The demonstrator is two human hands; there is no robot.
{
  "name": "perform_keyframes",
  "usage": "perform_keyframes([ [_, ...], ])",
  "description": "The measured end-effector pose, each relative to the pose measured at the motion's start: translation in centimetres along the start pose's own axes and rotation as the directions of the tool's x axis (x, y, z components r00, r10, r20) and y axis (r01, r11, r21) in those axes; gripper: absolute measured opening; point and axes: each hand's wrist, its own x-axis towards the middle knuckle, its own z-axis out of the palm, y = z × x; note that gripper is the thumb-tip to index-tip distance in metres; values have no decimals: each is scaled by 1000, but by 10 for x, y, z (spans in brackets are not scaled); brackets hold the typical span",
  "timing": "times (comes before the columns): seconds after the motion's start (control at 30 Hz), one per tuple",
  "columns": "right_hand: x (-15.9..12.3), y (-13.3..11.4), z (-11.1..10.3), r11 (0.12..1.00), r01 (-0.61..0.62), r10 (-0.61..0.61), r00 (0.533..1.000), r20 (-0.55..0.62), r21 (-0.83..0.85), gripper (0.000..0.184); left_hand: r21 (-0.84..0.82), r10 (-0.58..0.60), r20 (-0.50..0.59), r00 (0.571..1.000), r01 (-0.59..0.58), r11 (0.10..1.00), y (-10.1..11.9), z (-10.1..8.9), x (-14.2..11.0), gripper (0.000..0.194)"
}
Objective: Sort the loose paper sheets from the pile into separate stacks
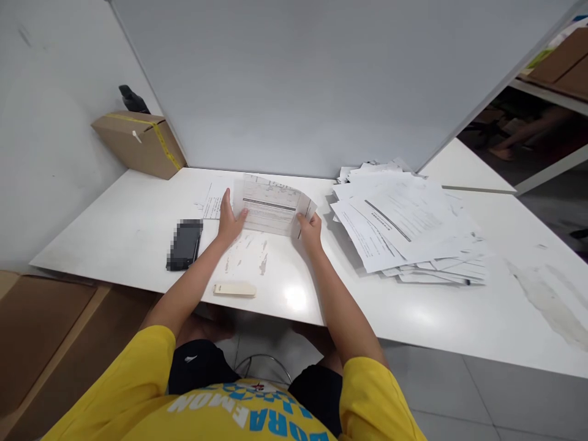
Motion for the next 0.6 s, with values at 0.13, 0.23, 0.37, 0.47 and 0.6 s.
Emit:
perform_keyframes([
  [0.13,-11,-13,4,993,113,-112,993,30,-19,41,-7,18,66,998,-18,1000,-1,3,-4,83],
  [0.23,-16,-18,8,994,106,-104,993,59,-36,50,-15,68,92,993,-67,998,1,4,-8,80],
  [0.37,-13,-16,8,999,27,-26,998,55,-34,52,-55,12,105,994,-6,998,0,3,-8,77],
  [0.47,-8,-13,5,999,-11,16,995,102,-43,51,-62,18,117,993,-11,998,-2,4,-5,70],
  [0.6,-8,-10,3,964,-178,225,940,257,-196,48,-91,-1,96,995,10,996,-5,8,-4,60],
])
